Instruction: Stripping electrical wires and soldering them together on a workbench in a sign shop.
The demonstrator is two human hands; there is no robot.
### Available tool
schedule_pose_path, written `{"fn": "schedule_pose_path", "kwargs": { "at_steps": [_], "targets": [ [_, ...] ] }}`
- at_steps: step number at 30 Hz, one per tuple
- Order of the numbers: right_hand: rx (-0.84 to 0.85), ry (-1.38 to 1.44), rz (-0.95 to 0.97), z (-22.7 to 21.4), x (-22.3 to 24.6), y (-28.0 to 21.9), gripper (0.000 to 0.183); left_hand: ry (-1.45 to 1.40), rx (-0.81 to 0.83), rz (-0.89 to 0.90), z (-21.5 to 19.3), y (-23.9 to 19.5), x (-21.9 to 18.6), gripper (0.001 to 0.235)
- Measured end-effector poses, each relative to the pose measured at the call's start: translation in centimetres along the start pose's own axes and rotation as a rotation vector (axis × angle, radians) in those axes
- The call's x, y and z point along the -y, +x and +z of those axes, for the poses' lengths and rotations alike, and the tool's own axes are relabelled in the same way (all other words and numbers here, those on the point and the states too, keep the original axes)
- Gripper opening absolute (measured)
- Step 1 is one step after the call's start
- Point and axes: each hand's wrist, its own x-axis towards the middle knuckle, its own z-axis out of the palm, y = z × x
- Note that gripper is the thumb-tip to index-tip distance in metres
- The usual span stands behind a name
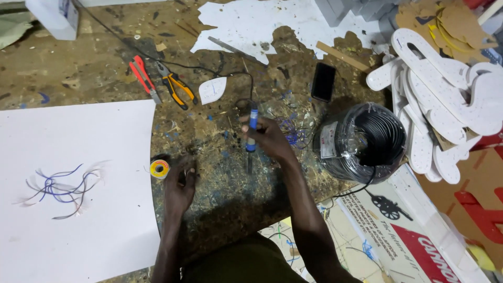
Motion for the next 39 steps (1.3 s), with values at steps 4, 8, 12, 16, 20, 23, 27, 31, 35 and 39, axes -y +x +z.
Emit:
{"fn": "schedule_pose_path", "kwargs": {
  "at_steps": [4, 8, 12, 16, 20, 23, 27, 31, 35, 39],
  "targets": [
    [-0.008, -0.138, -0.018, 1.0, 4.2, -2.1, 0.035, -0.014, -0.071, 0.199, -0.9, 2.0, -10.6, 0.043],
    [0.009, -0.695, -0.095, 2.5, 7.3, -4.2, 0.029, 0.029, -0.144, 0.356, -0.7, 3.2, -10.6, 0.052],
    [-0.059, -0.929, -0.430, 4.4, 5.8, -5.9, 0.041, -0.100, -0.130, 0.343, -1.3, 3.7, -10.3, 0.037],
    [-0.034, -0.818, -0.606, 4.8, 3.8, -6.0, 0.051, -0.325, 0.106, 0.099, -0.2, 2.8, -11.7, 0.034],
    [0.076, -0.677, -0.721, 6.0, 2.8, -5.5, 0.035, -0.812, 0.376, -0.203, 4.7, 2.0, -6.4, 0.055],
    [0.104, -0.675, -0.825, 5.5, 1.3, -5.1, 0.032, -1.051, 0.396, -0.303, 7.4, 2.3, -3.5, 0.052],
    [0.089, -0.679, -0.861, 3.9, -1.4, -5.3, 0.040, -1.288, 0.210, -0.429, 5.8, 4.0, -12.6, 0.024],
    [-0.321, -0.610, -0.815, 2.7, -1.8, -9.0, 0.034, -1.296, 0.099, -0.531, 8.0, 5.1, -8.4, 0.030],
    [-0.020, -0.090, -0.374, 4.3, -6.0, -11.0, 0.044, -1.270, 0.063, -0.512, 9.0, 5.5, -9.6, 0.024],
    [-0.123, -0.044, -0.351, 2.8, -3.7, -5.6, 0.062, -1.171, 0.056, -0.445, 10.2, 6.3, -11.4, 0.023]
  ]
}}
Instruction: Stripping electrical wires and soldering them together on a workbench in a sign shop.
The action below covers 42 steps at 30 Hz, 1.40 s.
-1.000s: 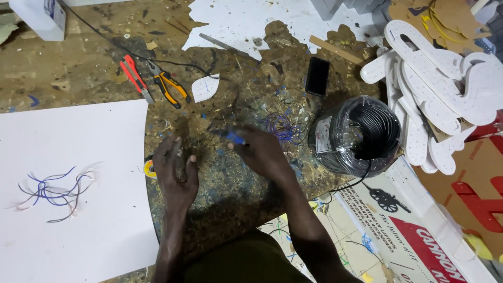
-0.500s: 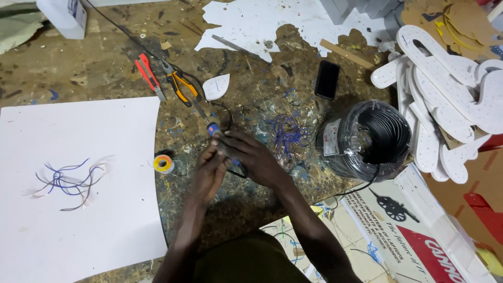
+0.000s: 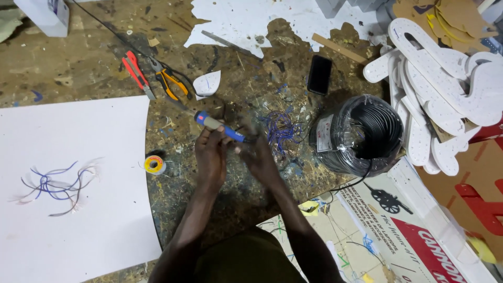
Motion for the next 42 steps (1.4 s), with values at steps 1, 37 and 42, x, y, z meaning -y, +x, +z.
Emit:
{"fn": "schedule_pose_path", "kwargs": {
  "at_steps": [1, 37, 42],
  "targets": [
    [-0.004, 0.001, -0.007, -0.8, -0.2, 1.3, 0.062, 0.003, 0.007, 0.003, 0.2, 0.0, -0.6, 0.023],
    [-0.427, 1.088, 0.228, -8.4, -7.1, 0.9, 0.066, 1.106, 0.522, 0.543, 1.4, -2.2, 11.2, 0.035],
    [-0.358, 1.097, 0.205, -13.0, -5.8, 3.6, 0.048, 1.299, 0.710, 0.763, 5.0, -0.9, 14.0, 0.065]
  ]
}}
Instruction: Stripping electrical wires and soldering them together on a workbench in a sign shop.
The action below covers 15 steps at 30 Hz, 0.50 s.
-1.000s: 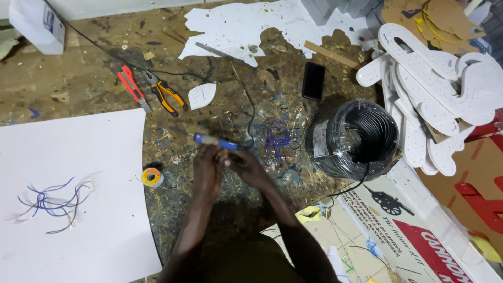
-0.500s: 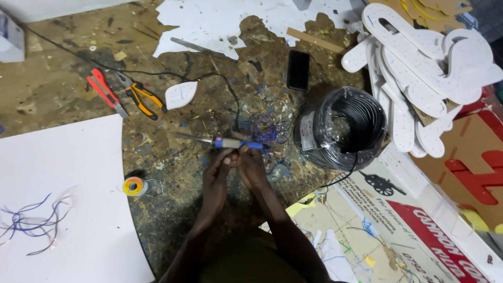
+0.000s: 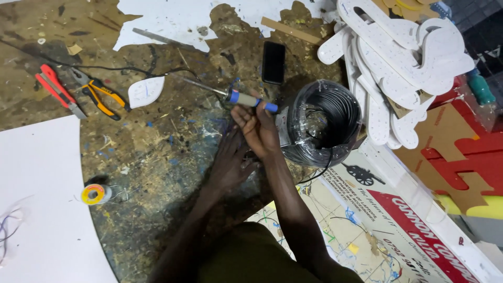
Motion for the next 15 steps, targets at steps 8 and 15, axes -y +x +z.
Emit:
{"fn": "schedule_pose_path", "kwargs": {
  "at_steps": [8, 15],
  "targets": [
    [0.081, 0.038, -0.017, -3.4, 2.9, 1.9, 0.068, 0.297, 0.303, -0.274, 4.5, 4.0, 3.0, 0.124],
    [0.078, 0.052, 0.018, -6.2, 4.4, 2.5, 0.071, 0.342, 0.399, -0.405, 5.8, 4.1, 2.7, 0.108]
  ]
}}
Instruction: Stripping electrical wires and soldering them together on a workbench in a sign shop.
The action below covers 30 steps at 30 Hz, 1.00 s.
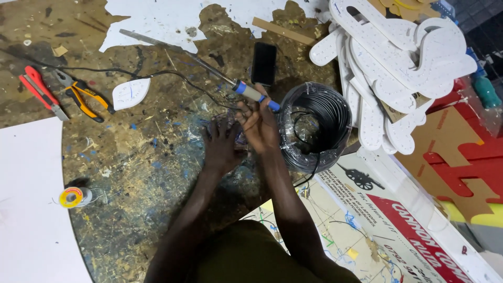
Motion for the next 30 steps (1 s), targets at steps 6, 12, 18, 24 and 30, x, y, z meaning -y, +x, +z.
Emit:
{"fn": "schedule_pose_path", "kwargs": {
  "at_steps": [6, 12, 18, 24, 30],
  "targets": [
    [-0.003, -0.046, -0.003, -1.4, 0.8, 0.4, 0.070, 0.046, -0.277, 0.057, 0.4, -2.7, 3.1, 0.046],
    [-0.010, -0.055, 0.031, -1.3, 1.1, 0.0, 0.071, 0.175, -0.270, -0.045, -2.2, -7.6, 7.4, 0.054],
    [-0.011, -0.038, 0.042, -1.7, 1.0, -0.2, 0.066, -0.001, -0.296, 0.076, -9.5, -7.2, -0.1, 0.080],
    [-0.015, -0.034, 0.011, -1.5, 2.0, -0.3, 0.065, 0.082, -0.066, 0.186, -0.8, -1.1, -3.0, 0.074],
    [-0.021, -0.022, 0.013, -2.4, 1.9, -0.9, 0.065, -0.201, -0.111, 0.094, 1.6, -1.0, -0.1, 0.040]
  ]
}}
